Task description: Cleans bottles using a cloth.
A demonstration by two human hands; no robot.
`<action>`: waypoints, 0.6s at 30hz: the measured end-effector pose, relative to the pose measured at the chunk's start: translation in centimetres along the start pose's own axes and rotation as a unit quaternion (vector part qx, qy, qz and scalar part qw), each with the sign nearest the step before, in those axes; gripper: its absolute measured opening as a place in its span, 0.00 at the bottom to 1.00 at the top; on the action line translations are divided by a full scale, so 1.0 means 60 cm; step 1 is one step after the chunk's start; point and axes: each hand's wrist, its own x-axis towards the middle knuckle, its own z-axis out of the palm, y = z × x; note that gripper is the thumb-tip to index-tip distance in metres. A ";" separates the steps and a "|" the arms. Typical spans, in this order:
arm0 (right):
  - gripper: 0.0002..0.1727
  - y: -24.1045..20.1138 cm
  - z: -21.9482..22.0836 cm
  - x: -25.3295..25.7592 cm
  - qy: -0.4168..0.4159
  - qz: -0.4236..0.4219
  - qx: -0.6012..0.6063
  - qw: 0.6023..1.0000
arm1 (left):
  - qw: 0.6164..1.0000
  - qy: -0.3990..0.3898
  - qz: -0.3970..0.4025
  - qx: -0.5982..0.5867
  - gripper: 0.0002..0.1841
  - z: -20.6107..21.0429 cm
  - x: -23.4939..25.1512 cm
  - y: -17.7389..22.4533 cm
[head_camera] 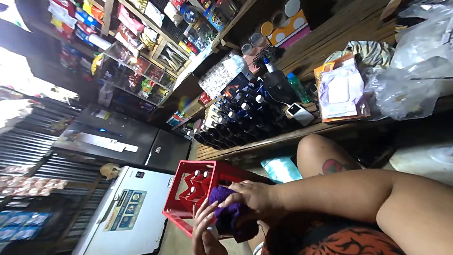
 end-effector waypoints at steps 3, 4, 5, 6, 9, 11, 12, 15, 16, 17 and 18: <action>0.43 -0.005 0.001 -0.004 -0.038 0.052 -0.001 0.998 | 1.000 0.000 0.000 -0.006 0.21 -0.001 -0.004 -0.002; 0.46 -0.005 0.004 -0.007 -0.041 0.059 -0.010 0.997 | 1.000 -0.001 -0.001 -0.007 0.21 -0.001 -0.005 -0.003; 0.49 -0.004 0.007 -0.009 -0.036 0.055 -0.015 0.998 | 1.000 -0.002 -0.002 -0.008 0.21 0.000 -0.005 -0.002; 0.50 -0.004 0.007 -0.010 -0.037 0.052 -0.017 0.998 | 1.000 -0.002 -0.002 -0.009 0.21 0.001 -0.004 -0.001; 0.47 -0.002 0.006 -0.010 -0.040 0.039 -0.036 0.998 | 1.000 0.006 -0.010 -0.015 0.21 0.000 -0.003 -0.002; 0.42 0.003 0.009 -0.011 -0.014 0.022 -0.036 0.999 | 0.999 0.020 -0.023 -0.026 0.21 -0.002 -0.001 -0.004; 0.39 0.005 0.010 -0.010 -0.001 0.016 -0.034 0.999 | 0.999 0.028 -0.029 -0.031 0.21 -0.003 0.000 -0.005; 0.37 0.004 0.005 -0.005 -0.003 0.023 -0.035 0.999 | 0.998 0.028 -0.032 -0.043 0.21 -0.006 -0.002 -0.008; 0.38 0.002 0.003 -0.004 -0.013 0.034 -0.032 0.999 | 0.999 0.019 -0.026 -0.042 0.21 -0.007 -0.004 -0.008; 0.41 0.000 0.003 -0.004 -0.023 0.046 -0.030 0.998 | 0.999 0.008 -0.020 -0.041 0.21 -0.006 -0.004 -0.006; 0.44 -0.001 0.004 -0.005 -0.032 0.056 -0.030 0.997 | 0.999 0.000 -0.017 -0.039 0.21 -0.005 -0.004 -0.003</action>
